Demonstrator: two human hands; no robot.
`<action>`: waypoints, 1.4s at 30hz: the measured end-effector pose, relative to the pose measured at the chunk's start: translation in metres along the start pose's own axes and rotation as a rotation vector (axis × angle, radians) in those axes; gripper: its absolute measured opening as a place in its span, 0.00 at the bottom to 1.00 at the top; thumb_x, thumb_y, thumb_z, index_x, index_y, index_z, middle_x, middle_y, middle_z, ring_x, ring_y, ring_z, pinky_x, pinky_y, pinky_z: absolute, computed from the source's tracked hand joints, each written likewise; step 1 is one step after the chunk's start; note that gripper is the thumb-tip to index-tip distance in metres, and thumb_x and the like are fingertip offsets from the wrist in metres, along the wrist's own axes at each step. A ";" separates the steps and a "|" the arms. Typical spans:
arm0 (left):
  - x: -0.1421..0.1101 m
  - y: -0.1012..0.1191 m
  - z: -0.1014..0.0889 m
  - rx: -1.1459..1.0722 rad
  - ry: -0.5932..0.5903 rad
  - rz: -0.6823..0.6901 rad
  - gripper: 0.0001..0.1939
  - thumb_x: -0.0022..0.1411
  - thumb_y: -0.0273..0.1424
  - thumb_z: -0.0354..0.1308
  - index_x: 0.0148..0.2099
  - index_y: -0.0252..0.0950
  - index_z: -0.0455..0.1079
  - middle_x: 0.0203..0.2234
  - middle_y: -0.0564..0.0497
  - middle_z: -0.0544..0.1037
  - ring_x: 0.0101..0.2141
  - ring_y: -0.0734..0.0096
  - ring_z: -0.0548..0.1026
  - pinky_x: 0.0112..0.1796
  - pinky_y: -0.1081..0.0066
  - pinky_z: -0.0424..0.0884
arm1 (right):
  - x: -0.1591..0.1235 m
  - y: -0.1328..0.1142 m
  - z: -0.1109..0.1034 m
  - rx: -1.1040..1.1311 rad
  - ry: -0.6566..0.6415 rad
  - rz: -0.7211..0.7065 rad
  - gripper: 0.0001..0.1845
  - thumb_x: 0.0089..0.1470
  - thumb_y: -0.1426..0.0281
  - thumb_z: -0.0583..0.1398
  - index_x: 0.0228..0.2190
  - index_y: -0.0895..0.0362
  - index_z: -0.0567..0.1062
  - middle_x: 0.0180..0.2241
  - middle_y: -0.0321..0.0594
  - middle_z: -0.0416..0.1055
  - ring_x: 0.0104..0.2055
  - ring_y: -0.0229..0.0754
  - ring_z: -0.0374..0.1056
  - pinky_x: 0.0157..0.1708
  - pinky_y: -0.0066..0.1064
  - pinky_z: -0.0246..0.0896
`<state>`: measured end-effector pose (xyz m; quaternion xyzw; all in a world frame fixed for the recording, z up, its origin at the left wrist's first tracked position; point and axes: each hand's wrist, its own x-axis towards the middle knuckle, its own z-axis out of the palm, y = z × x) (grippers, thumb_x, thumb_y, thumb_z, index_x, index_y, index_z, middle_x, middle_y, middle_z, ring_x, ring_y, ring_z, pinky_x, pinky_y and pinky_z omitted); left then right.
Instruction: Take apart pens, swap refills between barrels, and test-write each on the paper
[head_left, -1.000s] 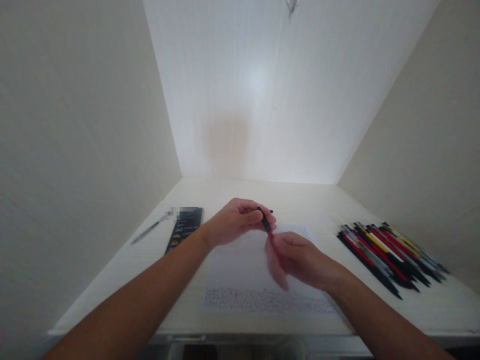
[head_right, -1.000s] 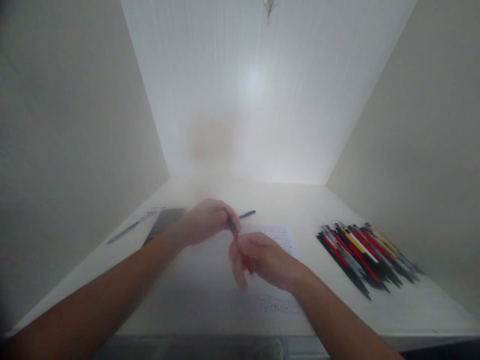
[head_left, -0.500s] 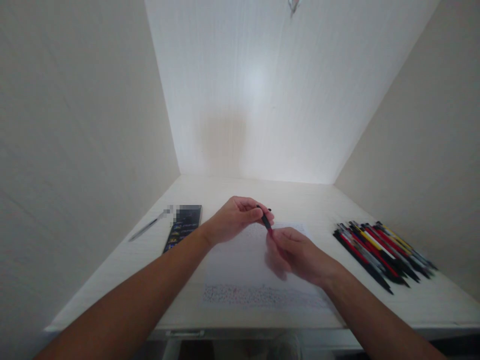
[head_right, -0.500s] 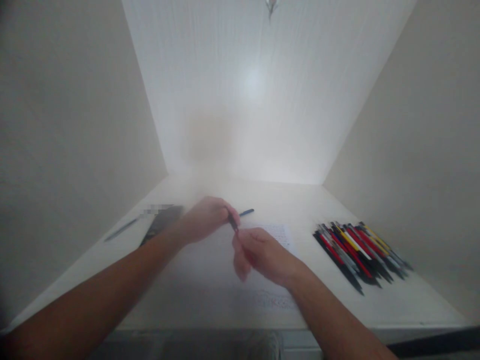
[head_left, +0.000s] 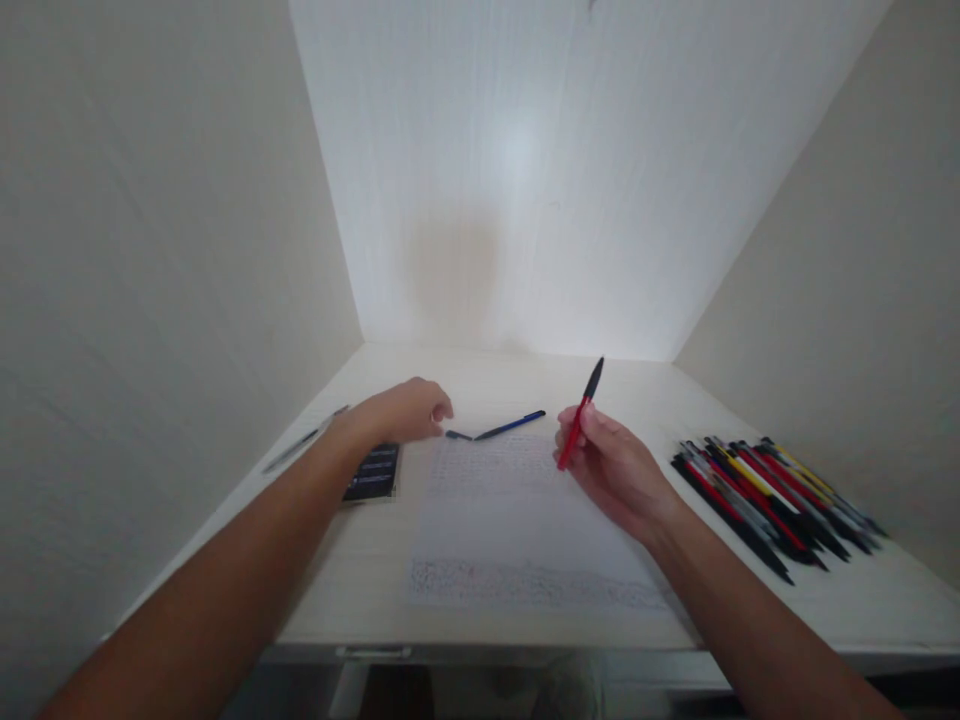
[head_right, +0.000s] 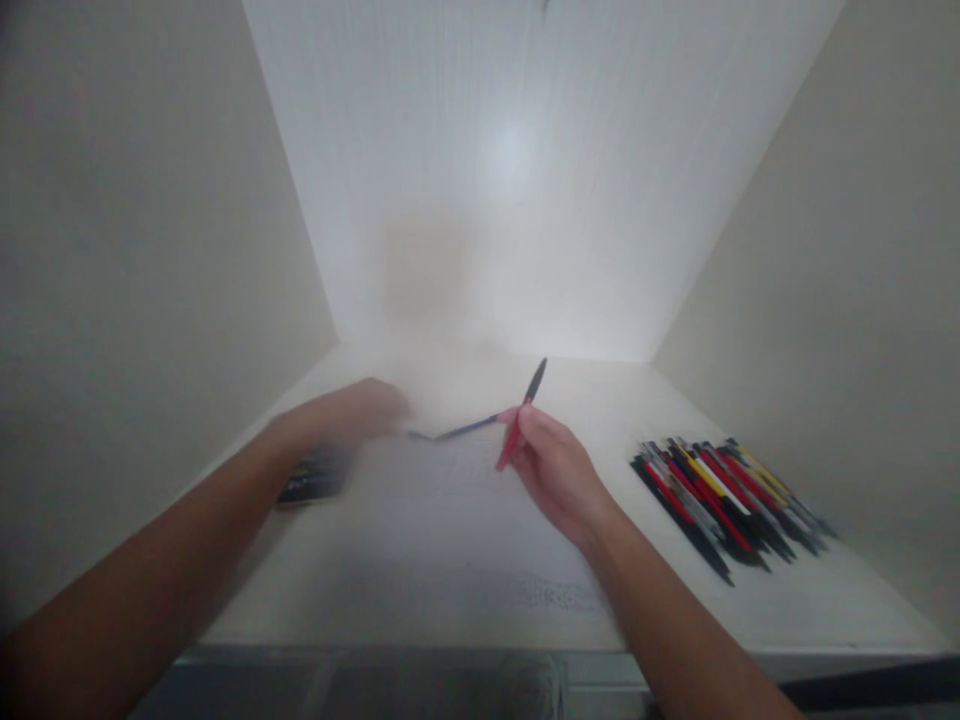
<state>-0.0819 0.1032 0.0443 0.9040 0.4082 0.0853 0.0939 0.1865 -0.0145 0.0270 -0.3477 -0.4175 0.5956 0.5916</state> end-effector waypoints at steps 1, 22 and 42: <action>0.002 -0.001 0.009 0.046 -0.028 0.011 0.12 0.52 0.26 0.59 0.40 0.35 0.78 0.37 0.44 0.81 0.38 0.64 0.76 0.40 0.67 0.68 | 0.001 0.001 -0.001 -0.045 0.019 -0.034 0.12 0.55 0.59 0.64 0.30 0.56 0.79 0.24 0.36 0.65 0.27 0.35 0.59 0.30 0.31 0.56; 0.002 0.069 0.047 -0.343 0.286 0.193 0.11 0.63 0.30 0.52 0.40 0.37 0.76 0.31 0.51 0.80 0.29 0.72 0.74 0.32 0.71 0.65 | 0.009 0.028 -0.024 -0.461 0.172 -0.235 0.14 0.56 0.59 0.62 0.38 0.56 0.77 0.29 0.43 0.78 0.32 0.43 0.73 0.38 0.39 0.66; 0.010 0.073 0.073 -0.291 0.189 0.126 0.19 0.69 0.34 0.37 0.31 0.36 0.65 0.26 0.47 0.73 0.28 0.69 0.68 0.32 0.67 0.62 | -0.005 -0.021 -0.042 -0.395 0.279 -0.190 0.31 0.52 0.65 0.63 0.56 0.53 0.66 0.28 0.38 0.76 0.22 0.37 0.64 0.21 0.31 0.54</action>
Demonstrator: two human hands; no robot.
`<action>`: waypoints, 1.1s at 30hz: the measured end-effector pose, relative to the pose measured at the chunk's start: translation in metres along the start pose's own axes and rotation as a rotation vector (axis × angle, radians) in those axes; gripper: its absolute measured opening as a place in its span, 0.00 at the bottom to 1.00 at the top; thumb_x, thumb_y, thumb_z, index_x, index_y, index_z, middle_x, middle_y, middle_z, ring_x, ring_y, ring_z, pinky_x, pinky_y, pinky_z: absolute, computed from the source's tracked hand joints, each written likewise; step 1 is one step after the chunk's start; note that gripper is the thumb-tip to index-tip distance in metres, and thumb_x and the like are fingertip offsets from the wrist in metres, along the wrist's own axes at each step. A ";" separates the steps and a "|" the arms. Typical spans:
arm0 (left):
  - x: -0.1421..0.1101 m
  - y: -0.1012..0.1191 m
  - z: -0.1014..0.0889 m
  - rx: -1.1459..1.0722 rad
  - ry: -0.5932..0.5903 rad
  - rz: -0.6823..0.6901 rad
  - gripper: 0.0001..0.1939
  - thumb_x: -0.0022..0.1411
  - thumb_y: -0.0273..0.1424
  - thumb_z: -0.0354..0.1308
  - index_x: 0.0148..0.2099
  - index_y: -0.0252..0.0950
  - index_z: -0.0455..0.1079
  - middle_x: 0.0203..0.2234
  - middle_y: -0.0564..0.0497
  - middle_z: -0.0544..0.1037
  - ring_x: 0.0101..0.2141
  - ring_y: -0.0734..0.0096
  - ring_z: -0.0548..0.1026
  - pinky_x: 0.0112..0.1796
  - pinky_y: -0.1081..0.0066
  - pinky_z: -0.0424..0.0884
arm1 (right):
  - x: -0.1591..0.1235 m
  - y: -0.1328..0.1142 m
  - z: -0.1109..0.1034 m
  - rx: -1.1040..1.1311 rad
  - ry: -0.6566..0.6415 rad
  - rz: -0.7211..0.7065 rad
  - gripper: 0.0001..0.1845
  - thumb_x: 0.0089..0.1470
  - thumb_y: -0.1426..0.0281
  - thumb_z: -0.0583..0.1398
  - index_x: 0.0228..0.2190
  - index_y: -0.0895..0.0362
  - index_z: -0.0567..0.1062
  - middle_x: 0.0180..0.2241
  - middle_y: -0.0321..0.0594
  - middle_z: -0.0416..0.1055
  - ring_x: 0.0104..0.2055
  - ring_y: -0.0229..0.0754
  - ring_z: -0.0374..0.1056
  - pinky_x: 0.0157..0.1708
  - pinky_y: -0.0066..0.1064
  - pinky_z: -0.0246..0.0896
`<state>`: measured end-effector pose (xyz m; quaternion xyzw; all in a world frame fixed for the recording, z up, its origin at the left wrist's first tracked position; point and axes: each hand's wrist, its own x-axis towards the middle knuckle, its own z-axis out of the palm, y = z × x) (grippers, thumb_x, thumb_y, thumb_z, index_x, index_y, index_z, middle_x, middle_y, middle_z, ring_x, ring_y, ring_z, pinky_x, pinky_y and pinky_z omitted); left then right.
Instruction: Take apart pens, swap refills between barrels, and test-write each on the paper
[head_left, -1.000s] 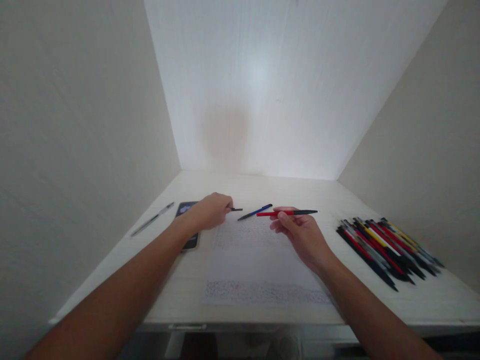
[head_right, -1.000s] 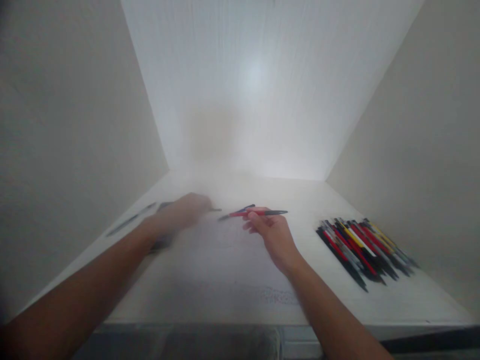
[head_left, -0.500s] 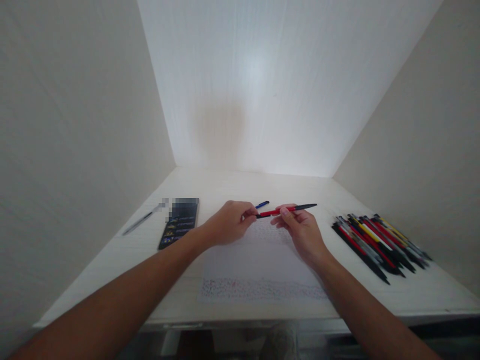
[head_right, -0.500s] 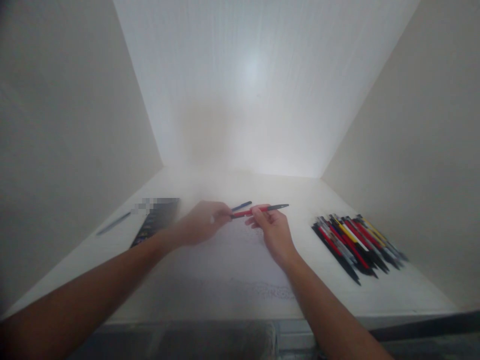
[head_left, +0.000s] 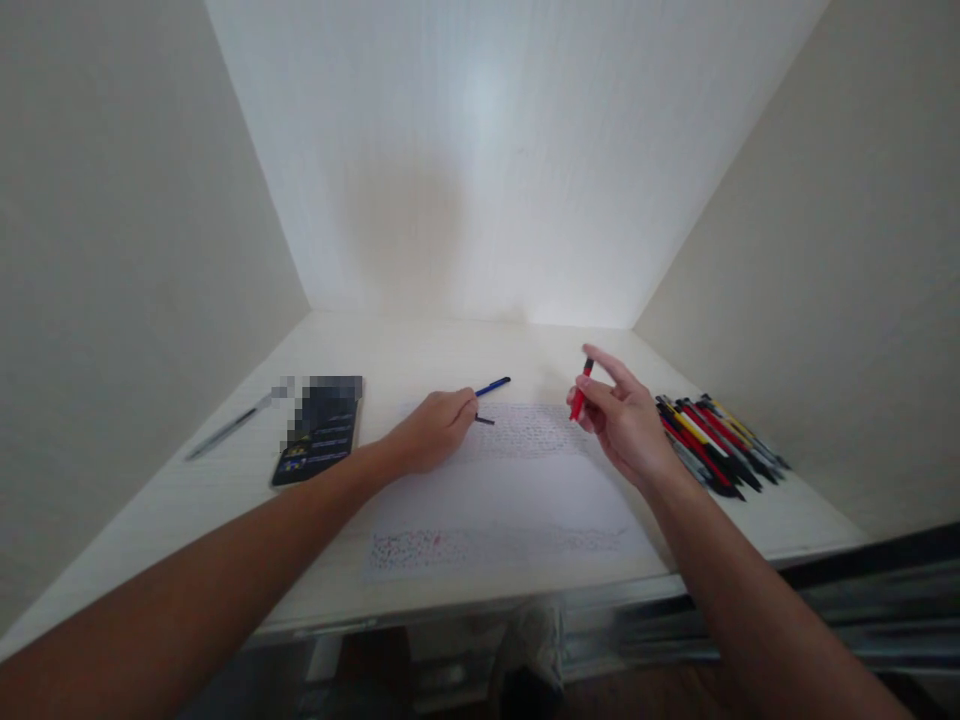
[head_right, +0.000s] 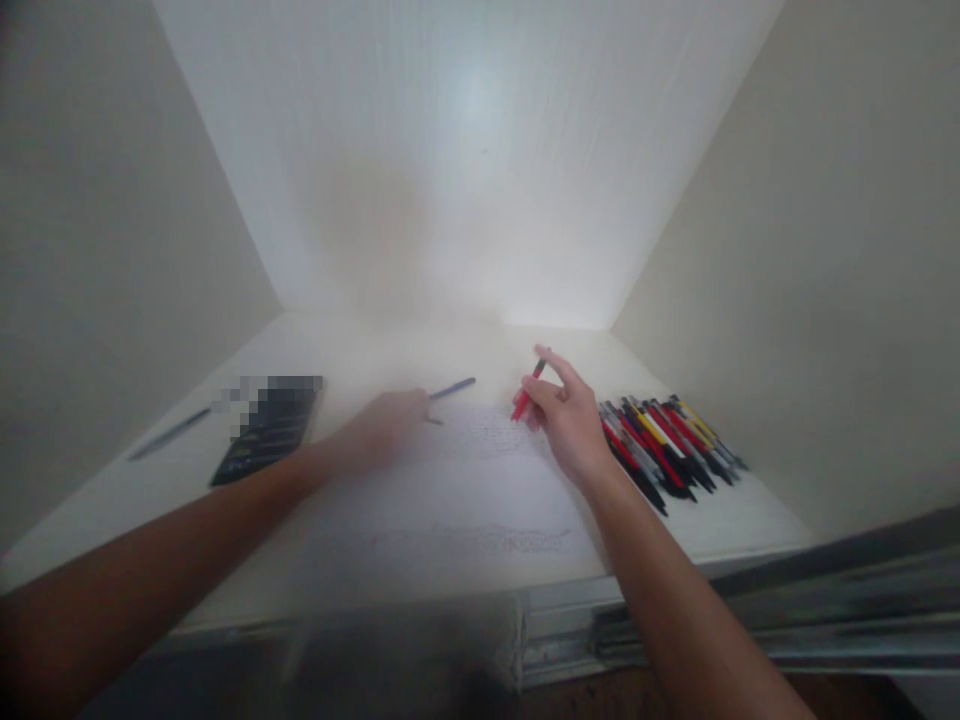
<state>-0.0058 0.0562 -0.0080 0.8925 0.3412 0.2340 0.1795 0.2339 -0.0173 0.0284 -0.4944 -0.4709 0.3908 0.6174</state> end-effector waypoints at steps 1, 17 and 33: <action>0.000 0.001 0.000 0.005 -0.020 -0.001 0.20 0.69 0.34 0.36 0.30 0.36 0.64 0.26 0.47 0.73 0.27 0.69 0.68 0.31 0.67 0.62 | -0.003 0.000 -0.004 0.013 -0.023 0.021 0.23 0.53 0.65 0.62 0.51 0.54 0.71 0.31 0.42 0.77 0.26 0.40 0.68 0.23 0.32 0.57; 0.001 0.009 0.005 -0.126 -0.057 0.008 0.24 0.67 0.40 0.45 0.21 0.36 0.65 0.15 0.54 0.68 0.18 0.77 0.64 0.24 0.72 0.58 | -0.028 0.023 -0.033 0.067 -0.311 0.185 0.23 0.57 0.52 0.55 0.43 0.56 0.76 0.26 0.42 0.76 0.22 0.41 0.68 0.19 0.33 0.58; -0.002 0.028 0.029 0.225 -0.157 0.098 0.17 0.69 0.39 0.42 0.51 0.40 0.67 0.28 0.49 0.77 0.27 0.66 0.71 0.28 0.68 0.58 | -0.021 0.040 -0.035 -0.315 -0.359 0.088 0.07 0.54 0.65 0.62 0.30 0.56 0.78 0.25 0.40 0.76 0.22 0.36 0.68 0.20 0.29 0.63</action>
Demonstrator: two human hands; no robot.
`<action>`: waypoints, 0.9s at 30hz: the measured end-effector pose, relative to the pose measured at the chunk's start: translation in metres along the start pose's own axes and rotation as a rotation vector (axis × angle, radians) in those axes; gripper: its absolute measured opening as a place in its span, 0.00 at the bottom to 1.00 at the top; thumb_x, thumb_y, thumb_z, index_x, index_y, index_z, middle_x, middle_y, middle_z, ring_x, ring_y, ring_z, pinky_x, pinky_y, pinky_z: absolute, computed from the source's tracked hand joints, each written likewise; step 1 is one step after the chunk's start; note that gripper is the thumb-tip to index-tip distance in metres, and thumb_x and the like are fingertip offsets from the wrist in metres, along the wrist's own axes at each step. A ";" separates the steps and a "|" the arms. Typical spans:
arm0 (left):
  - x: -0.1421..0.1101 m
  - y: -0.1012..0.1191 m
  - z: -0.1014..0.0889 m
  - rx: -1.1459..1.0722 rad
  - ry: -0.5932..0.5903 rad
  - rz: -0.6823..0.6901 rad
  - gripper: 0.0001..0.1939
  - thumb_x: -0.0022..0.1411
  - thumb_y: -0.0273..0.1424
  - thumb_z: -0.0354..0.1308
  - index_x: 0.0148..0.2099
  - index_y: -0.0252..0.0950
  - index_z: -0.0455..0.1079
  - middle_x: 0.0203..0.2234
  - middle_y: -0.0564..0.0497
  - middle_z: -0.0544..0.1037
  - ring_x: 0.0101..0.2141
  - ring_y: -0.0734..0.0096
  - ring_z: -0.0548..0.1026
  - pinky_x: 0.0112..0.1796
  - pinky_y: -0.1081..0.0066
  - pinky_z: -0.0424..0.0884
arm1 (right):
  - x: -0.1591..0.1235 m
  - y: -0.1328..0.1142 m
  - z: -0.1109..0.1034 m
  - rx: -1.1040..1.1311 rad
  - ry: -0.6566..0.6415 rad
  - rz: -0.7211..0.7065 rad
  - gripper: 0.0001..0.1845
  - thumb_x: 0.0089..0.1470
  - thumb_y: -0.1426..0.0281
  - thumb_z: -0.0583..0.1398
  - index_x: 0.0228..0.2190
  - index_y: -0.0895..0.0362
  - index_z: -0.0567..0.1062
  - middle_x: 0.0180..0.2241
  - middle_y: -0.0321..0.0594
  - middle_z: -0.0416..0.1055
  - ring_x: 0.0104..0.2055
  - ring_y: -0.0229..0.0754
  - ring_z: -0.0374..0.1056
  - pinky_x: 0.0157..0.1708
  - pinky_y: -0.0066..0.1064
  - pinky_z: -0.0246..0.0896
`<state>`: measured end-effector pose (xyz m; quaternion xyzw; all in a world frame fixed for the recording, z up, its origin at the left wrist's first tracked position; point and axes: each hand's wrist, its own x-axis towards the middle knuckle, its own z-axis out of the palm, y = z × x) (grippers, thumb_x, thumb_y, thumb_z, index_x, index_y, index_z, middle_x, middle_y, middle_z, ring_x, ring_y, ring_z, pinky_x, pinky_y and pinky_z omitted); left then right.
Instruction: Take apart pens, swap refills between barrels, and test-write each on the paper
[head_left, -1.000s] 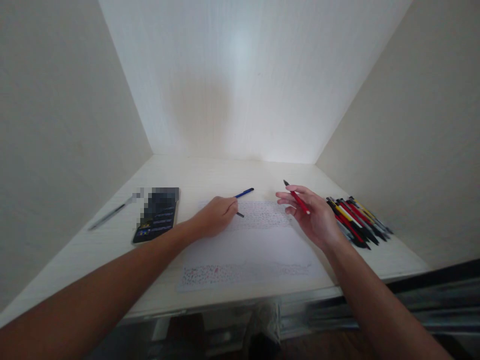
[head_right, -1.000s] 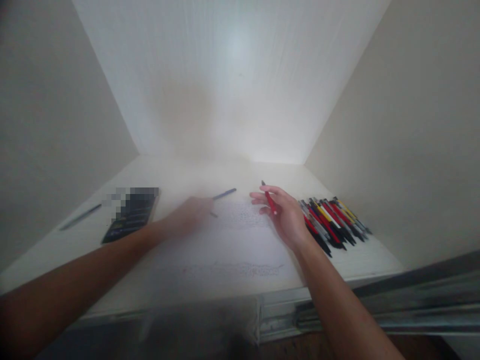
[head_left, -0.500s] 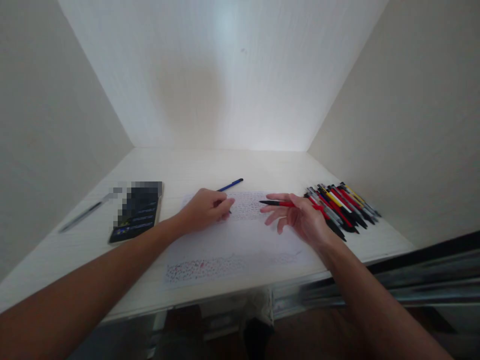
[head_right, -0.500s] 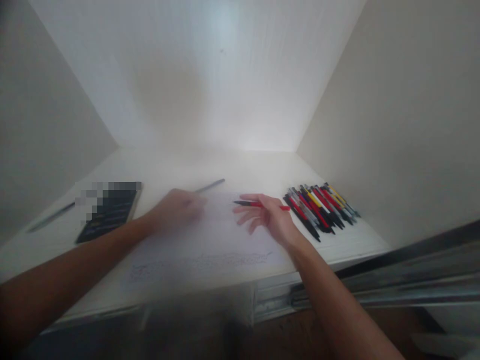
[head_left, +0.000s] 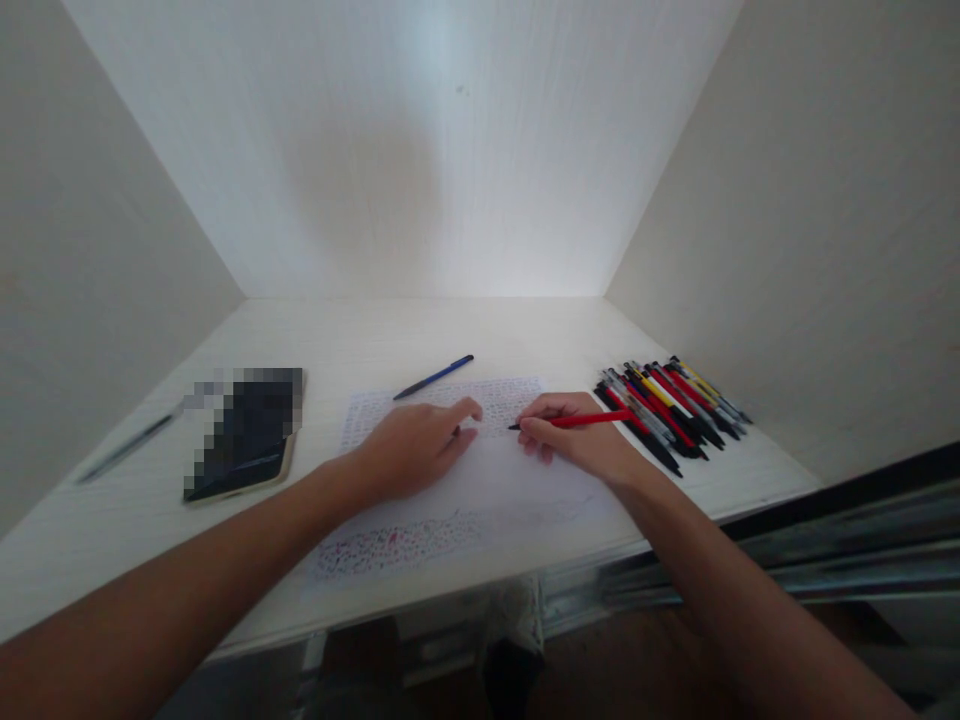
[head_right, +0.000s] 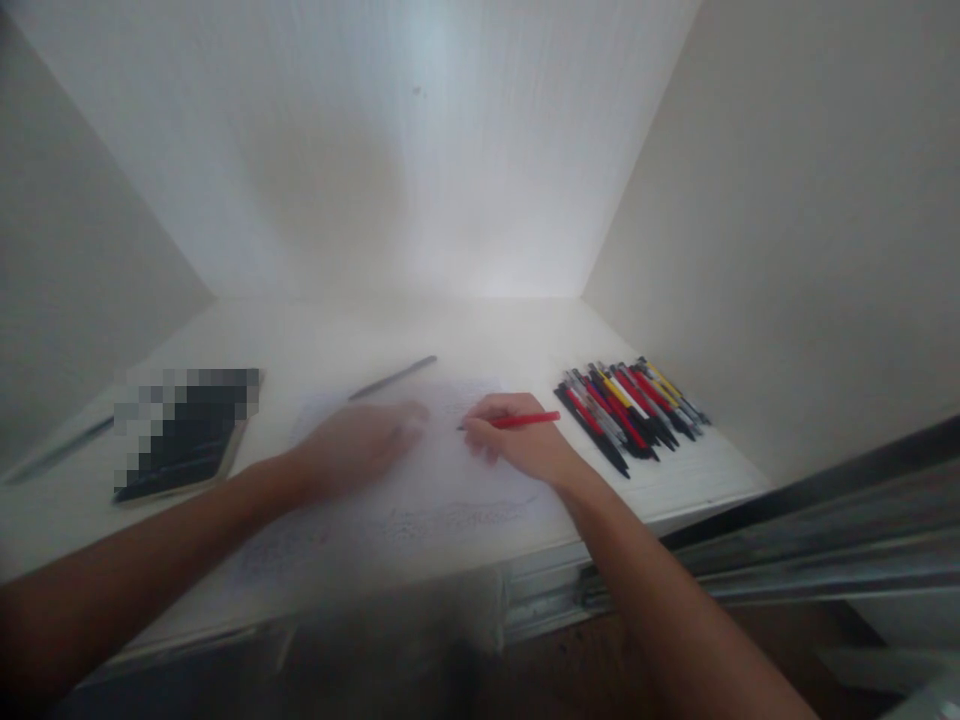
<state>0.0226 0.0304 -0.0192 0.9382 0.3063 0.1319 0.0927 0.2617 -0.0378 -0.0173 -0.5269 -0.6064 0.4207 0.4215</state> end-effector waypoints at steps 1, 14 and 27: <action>0.000 0.002 0.002 0.023 -0.040 0.021 0.19 0.69 0.42 0.43 0.53 0.42 0.68 0.29 0.49 0.78 0.28 0.64 0.72 0.29 0.67 0.59 | 0.002 0.001 -0.001 -0.024 0.007 -0.007 0.06 0.54 0.67 0.62 0.30 0.56 0.78 0.24 0.39 0.76 0.21 0.35 0.67 0.19 0.28 0.62; 0.001 -0.003 0.001 -0.009 -0.156 0.079 0.36 0.55 0.62 0.52 0.61 0.54 0.65 0.42 0.47 0.80 0.37 0.57 0.76 0.36 0.65 0.63 | 0.000 0.007 -0.007 -0.187 0.071 -0.034 0.08 0.53 0.70 0.60 0.24 0.57 0.76 0.19 0.36 0.72 0.18 0.33 0.63 0.18 0.27 0.54; -0.001 0.003 -0.005 0.083 -0.222 0.076 0.37 0.60 0.63 0.43 0.64 0.52 0.60 0.46 0.47 0.79 0.40 0.58 0.77 0.39 0.64 0.66 | -0.001 0.005 -0.004 -0.303 0.070 -0.126 0.08 0.51 0.75 0.59 0.22 0.57 0.75 0.19 0.34 0.71 0.21 0.33 0.63 0.22 0.26 0.56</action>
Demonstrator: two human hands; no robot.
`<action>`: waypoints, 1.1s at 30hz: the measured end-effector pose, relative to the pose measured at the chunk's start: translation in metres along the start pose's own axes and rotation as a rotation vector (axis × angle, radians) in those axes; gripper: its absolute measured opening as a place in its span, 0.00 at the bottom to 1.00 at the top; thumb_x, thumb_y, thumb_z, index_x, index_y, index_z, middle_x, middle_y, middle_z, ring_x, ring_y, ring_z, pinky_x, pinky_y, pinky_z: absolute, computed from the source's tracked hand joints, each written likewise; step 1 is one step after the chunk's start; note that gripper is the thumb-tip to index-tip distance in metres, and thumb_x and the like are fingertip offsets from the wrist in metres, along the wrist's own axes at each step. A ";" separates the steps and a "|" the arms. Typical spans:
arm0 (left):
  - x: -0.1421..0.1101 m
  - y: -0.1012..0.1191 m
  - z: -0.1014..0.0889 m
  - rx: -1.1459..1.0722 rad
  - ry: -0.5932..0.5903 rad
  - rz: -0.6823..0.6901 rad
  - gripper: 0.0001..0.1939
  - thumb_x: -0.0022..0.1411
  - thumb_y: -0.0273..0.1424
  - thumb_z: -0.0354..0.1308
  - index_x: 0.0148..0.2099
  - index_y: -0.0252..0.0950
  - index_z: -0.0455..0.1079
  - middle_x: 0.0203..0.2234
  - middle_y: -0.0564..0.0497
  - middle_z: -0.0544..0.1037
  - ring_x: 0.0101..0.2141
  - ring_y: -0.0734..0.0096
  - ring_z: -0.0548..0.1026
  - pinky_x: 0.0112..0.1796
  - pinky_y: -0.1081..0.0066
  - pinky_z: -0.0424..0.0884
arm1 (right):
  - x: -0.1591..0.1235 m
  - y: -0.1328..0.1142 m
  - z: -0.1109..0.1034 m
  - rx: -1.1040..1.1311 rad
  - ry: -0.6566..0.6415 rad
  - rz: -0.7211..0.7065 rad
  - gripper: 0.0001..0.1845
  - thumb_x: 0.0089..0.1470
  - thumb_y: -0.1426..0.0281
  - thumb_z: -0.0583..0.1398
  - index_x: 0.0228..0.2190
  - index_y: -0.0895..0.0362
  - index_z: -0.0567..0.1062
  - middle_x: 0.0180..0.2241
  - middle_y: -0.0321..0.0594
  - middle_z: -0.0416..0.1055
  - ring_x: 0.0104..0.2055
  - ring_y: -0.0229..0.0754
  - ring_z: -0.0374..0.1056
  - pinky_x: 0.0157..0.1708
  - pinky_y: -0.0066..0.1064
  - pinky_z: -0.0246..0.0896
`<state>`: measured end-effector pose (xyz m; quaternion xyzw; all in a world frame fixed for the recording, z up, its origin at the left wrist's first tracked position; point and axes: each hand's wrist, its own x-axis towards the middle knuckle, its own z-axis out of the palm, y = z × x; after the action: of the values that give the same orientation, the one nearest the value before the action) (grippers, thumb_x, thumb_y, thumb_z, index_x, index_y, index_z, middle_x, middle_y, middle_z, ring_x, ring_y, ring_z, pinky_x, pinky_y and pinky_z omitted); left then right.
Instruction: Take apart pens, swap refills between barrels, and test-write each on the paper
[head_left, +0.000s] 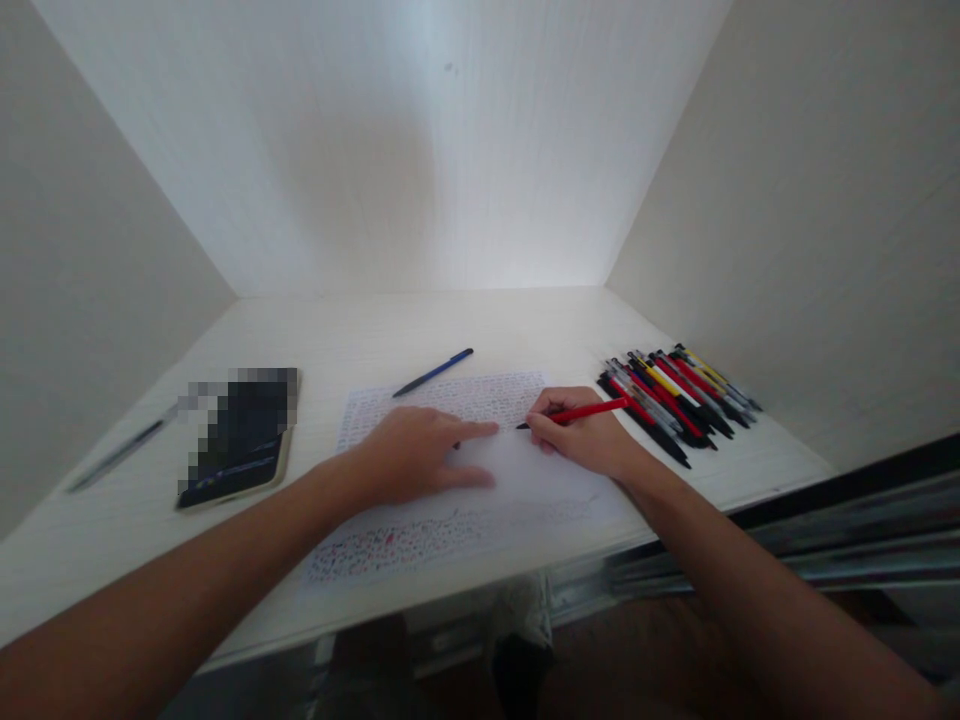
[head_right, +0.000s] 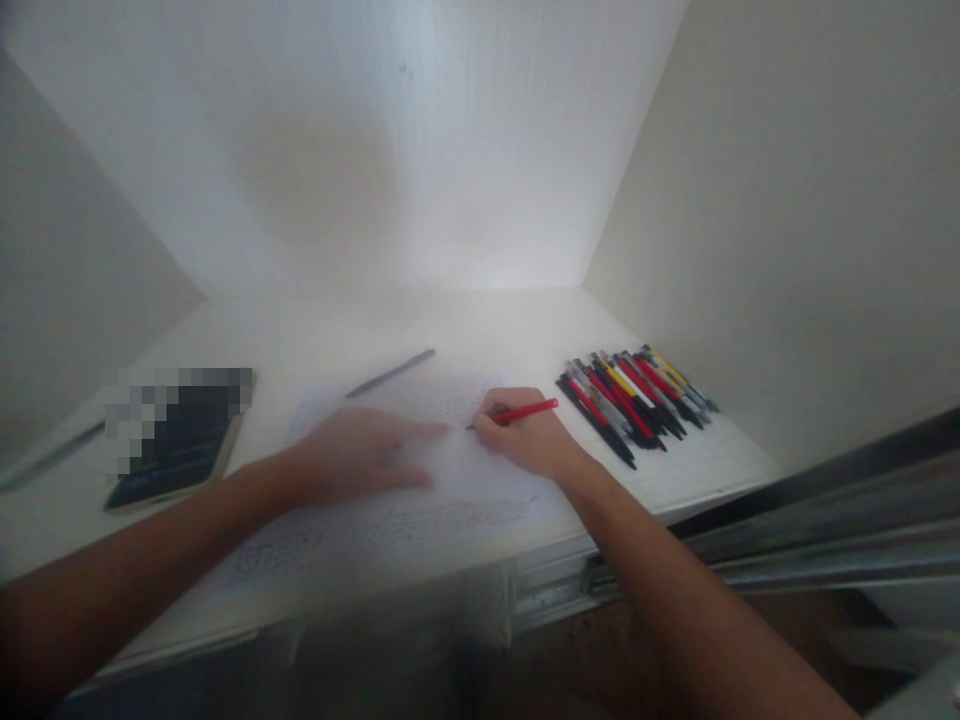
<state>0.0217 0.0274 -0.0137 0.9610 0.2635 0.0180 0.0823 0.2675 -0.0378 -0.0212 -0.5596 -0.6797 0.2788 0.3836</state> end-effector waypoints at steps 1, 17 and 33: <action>0.000 0.000 0.000 0.000 0.000 -0.001 0.37 0.60 0.63 0.43 0.64 0.52 0.60 0.45 0.47 0.79 0.40 0.59 0.77 0.39 0.64 0.66 | 0.000 0.000 0.000 -0.008 0.003 -0.004 0.09 0.51 0.75 0.59 0.21 0.57 0.75 0.19 0.35 0.71 0.21 0.33 0.64 0.22 0.26 0.56; 0.000 -0.002 0.003 -0.004 0.020 0.012 0.36 0.60 0.61 0.45 0.64 0.51 0.61 0.48 0.48 0.78 0.44 0.57 0.76 0.42 0.62 0.67 | 0.000 0.004 0.000 0.012 -0.016 0.007 0.09 0.52 0.74 0.59 0.22 0.58 0.75 0.19 0.34 0.71 0.21 0.32 0.64 0.22 0.25 0.56; -0.001 -0.001 0.001 -0.011 0.013 0.007 0.36 0.60 0.62 0.44 0.65 0.52 0.60 0.49 0.48 0.78 0.45 0.55 0.76 0.42 0.60 0.67 | -0.001 0.001 0.000 -0.010 -0.016 0.028 0.09 0.52 0.73 0.58 0.22 0.57 0.75 0.19 0.35 0.71 0.21 0.33 0.64 0.22 0.26 0.56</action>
<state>0.0202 0.0274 -0.0148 0.9613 0.2607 0.0261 0.0855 0.2683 -0.0390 -0.0218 -0.5687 -0.6762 0.2854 0.3714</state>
